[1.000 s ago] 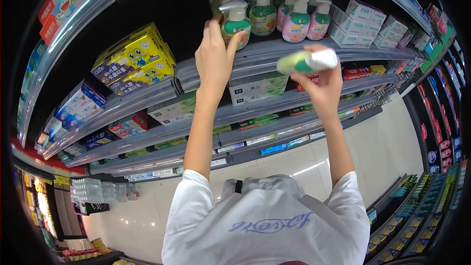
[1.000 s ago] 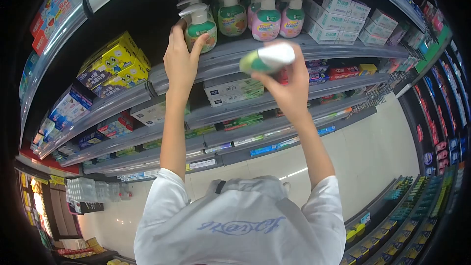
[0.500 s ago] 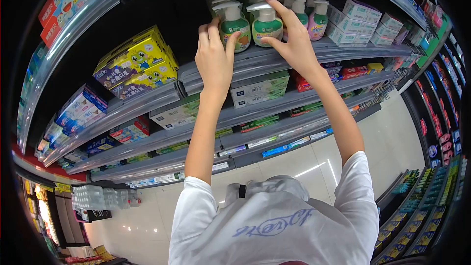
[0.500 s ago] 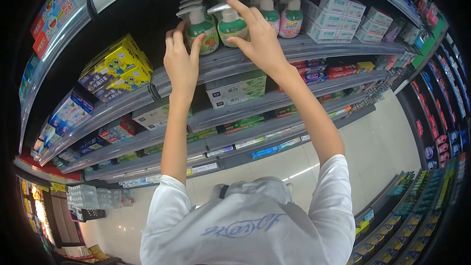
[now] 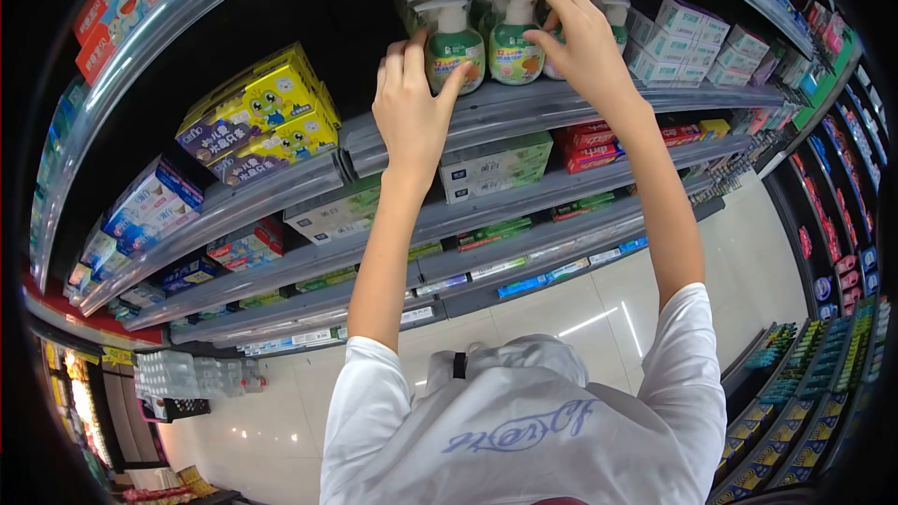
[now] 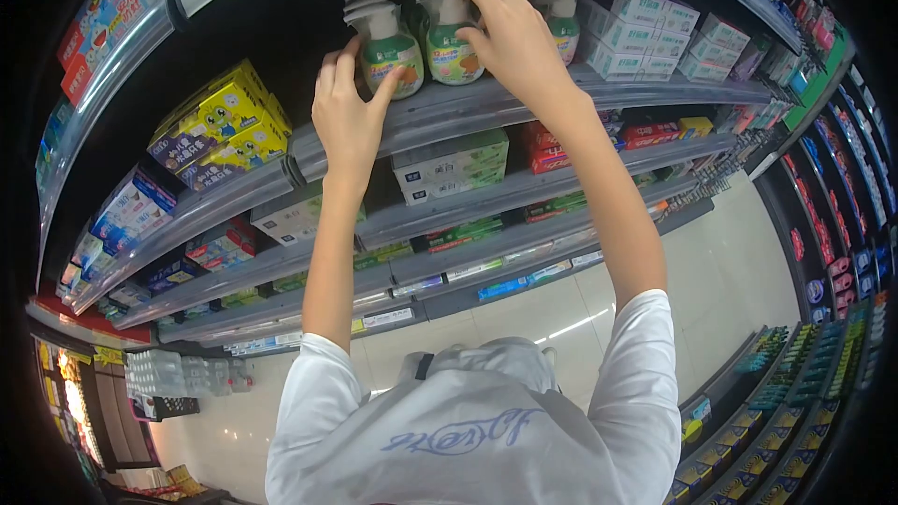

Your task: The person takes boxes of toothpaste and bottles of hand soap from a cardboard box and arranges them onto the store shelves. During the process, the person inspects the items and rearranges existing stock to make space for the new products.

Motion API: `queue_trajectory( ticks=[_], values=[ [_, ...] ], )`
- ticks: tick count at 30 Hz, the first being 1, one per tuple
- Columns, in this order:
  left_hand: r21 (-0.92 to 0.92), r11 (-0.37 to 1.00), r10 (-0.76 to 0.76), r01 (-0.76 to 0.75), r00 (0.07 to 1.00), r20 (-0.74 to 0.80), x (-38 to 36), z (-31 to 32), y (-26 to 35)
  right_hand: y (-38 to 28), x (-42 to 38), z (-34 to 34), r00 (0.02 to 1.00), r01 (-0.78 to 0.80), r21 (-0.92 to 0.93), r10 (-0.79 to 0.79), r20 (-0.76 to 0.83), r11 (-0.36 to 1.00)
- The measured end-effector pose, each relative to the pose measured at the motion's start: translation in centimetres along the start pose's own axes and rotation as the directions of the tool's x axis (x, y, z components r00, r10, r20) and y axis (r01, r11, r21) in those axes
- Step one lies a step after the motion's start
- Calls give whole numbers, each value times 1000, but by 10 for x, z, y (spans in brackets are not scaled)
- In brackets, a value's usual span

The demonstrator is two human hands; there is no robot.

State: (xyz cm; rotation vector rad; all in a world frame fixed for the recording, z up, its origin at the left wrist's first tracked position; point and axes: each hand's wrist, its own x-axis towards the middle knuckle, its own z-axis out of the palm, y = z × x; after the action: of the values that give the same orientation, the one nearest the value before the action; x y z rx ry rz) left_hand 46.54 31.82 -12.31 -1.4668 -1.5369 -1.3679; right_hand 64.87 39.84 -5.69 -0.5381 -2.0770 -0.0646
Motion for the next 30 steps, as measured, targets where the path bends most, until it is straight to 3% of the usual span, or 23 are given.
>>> queue_trajectory(
  ticks=[2,8,12,17,30],
  values=[
    [-5,1000,-3,3,1000,-3,0,1,-1,-5,1,-2,997,-37,-21,38,68,999],
    [-14,1000,12,-12,1000,-22,0,2,-2,-4,-3,4,997,59,-108,-52,65,992],
    [-28,999,21,-22,999,-32,0,1,-1,-7,-7,7,997,25,-90,-18,74,996],
    [-23,1000,3,-3,1000,-8,0,0,1,-4,-8,10,991,129,-142,-130,-1,981],
    [6,1000,11,-12,1000,11,2,2,2,-4,-17,15,991,114,-171,-123,-46,979]
  ],
)
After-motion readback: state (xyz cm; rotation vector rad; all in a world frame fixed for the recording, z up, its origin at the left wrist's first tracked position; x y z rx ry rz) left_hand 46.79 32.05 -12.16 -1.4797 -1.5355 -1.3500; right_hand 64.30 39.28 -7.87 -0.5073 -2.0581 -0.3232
